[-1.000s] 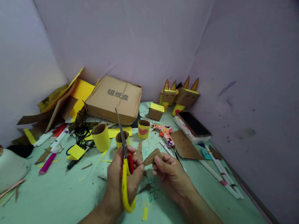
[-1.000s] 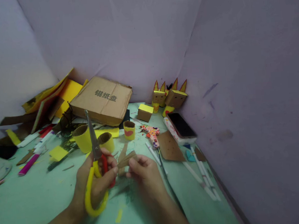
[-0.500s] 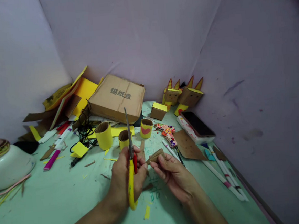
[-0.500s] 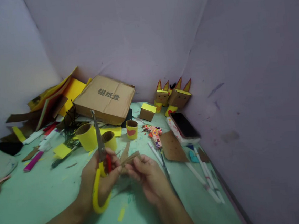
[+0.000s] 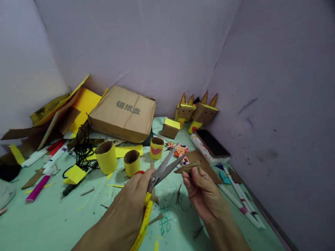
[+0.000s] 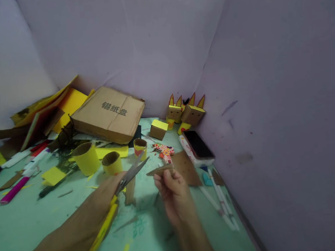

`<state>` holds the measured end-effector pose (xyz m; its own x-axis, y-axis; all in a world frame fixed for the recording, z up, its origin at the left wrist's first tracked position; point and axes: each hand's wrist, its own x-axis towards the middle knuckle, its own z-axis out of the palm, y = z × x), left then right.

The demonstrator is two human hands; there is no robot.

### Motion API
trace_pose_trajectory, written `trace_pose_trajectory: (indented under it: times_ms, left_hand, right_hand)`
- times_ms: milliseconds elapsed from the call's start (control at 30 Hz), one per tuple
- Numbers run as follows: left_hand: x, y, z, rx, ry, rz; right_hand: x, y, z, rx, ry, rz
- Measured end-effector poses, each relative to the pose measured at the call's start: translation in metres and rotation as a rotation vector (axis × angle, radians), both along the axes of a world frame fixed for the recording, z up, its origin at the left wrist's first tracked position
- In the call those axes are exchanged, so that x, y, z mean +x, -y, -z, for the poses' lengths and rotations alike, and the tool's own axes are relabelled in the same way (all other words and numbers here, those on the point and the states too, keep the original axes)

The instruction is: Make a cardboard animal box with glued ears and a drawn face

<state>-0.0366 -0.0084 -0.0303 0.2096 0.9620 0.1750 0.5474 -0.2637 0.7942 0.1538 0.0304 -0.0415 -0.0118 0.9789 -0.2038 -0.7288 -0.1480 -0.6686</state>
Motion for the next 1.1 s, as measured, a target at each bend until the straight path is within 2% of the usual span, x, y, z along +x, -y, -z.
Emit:
trace_pose_trajectory:
  times_ms: [167,333,667,900,1100]
  left_hand:
    - [-0.0061,0.0005,-0.0046,-0.077,-0.3,0.116]
    - [-0.0077,0.0025,-0.0042,-0.088,-0.427,0.172]
    - [-0.0093,0.0043,0.0018,-0.042,-0.368,0.164]
    - [-0.0067,0.0015,0.0026,-0.038,-0.345,0.131]
    - [-0.007,0.0024,0.0014,-0.042,-0.374,0.151]
  right_hand:
    - [-0.0024,0.0023,-0.0039,0.02,-0.011,-0.003]
    - [-0.0031,0.0039,-0.0051,0.054,0.003,-0.011]
    - [-0.0039,0.0041,-0.0017,0.153,0.096,-0.025]
    - [-0.0046,0.0048,-0.0044,0.089,0.026,-0.008]
    - [-0.0045,0.0052,-0.0041,0.11,-0.007,0.018]
